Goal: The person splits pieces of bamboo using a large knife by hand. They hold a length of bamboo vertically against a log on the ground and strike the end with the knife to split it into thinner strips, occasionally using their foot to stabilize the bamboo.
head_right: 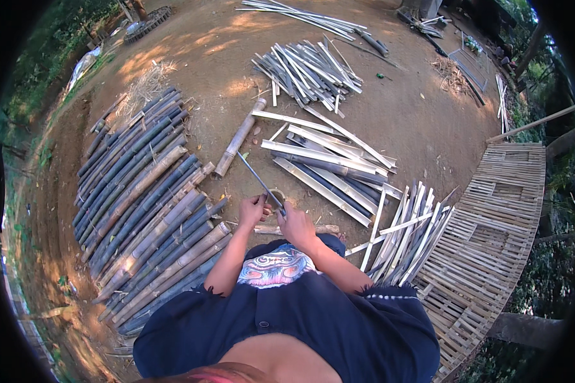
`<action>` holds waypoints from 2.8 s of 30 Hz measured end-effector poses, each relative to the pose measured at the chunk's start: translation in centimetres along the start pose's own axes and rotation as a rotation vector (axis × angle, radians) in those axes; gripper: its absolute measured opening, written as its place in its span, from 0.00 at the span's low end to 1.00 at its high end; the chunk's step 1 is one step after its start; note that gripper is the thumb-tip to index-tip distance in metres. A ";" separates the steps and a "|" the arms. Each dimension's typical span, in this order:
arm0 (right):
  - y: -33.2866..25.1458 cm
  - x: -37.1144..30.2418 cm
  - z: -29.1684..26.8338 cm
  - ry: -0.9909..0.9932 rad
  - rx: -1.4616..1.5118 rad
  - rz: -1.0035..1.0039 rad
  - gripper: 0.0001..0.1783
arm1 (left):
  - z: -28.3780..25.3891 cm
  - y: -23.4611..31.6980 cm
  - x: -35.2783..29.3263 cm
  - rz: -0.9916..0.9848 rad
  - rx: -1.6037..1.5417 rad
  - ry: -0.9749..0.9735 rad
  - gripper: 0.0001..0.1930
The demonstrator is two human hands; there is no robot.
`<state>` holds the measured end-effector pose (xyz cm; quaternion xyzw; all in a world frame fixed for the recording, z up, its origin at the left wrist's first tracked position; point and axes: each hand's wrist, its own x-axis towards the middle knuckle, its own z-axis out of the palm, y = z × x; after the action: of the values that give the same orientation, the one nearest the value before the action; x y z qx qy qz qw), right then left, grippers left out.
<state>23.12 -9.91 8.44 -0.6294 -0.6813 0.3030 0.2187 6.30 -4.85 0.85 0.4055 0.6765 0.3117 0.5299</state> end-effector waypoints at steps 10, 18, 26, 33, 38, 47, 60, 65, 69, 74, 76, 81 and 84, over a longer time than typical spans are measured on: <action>-0.2 0.2 0.5 -0.041 -0.014 0.034 0.15 | -0.4 -0.2 -0.3 -0.026 -0.007 0.040 0.21; 0.8 0.7 0.6 -0.018 -0.021 0.095 0.15 | 0.3 0.0 0.0 -0.038 -0.039 0.019 0.24; 1.5 0.7 0.4 -0.067 -0.096 0.159 0.18 | 0.8 -0.5 0.0 -0.056 -0.151 0.001 0.26; 2.7 0.7 1.6 -0.018 -0.046 0.168 0.18 | 1.0 -1.3 0.6 -0.034 -0.008 -0.050 0.28; 2.0 0.5 1.7 -0.031 -0.089 0.194 0.19 | 1.2 -1.5 0.0 0.009 0.057 0.006 0.30; 1.6 1.2 1.7 0.043 -0.088 0.150 0.25 | -1.4 7.6 -0.9 0.829 0.373 0.627 0.13; 1.0 2.1 2.4 0.034 -0.146 0.126 0.18 | 0.8 13.5 9.0 1.220 1.094 -0.016 0.35; 2.4 2.0 1.8 0.048 -0.145 0.141 0.16 | 1.3 19.0 7.6 1.487 0.972 0.071 0.28; 2.9 1.3 2.1 0.008 -0.128 0.113 0.16 | -0.6 16.8 10.3 1.141 0.928 -0.173 0.27; 3.0 2.7 1.6 0.019 -0.148 0.100 0.15 | 1.1 15.4 10.7 1.203 1.141 -0.096 0.31; 2.8 2.7 1.3 -0.013 -0.151 0.145 0.12 | 0.5 18.3 8.6 1.340 1.078 0.033 0.29; 2.9 3.2 1.3 0.006 -0.163 0.109 0.12 | 0.9 14.5 9.1 1.034 1.030 -0.075 0.29; 4.2 4.2 2.1 0.031 -0.123 0.088 0.12 | 1.6 15.1 10.0 0.920 1.244 -0.125 0.32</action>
<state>24.28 -5.91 3.70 -0.6757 -0.6667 0.2603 0.1765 10.05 11.15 8.65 0.8853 0.4595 0.0399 0.0593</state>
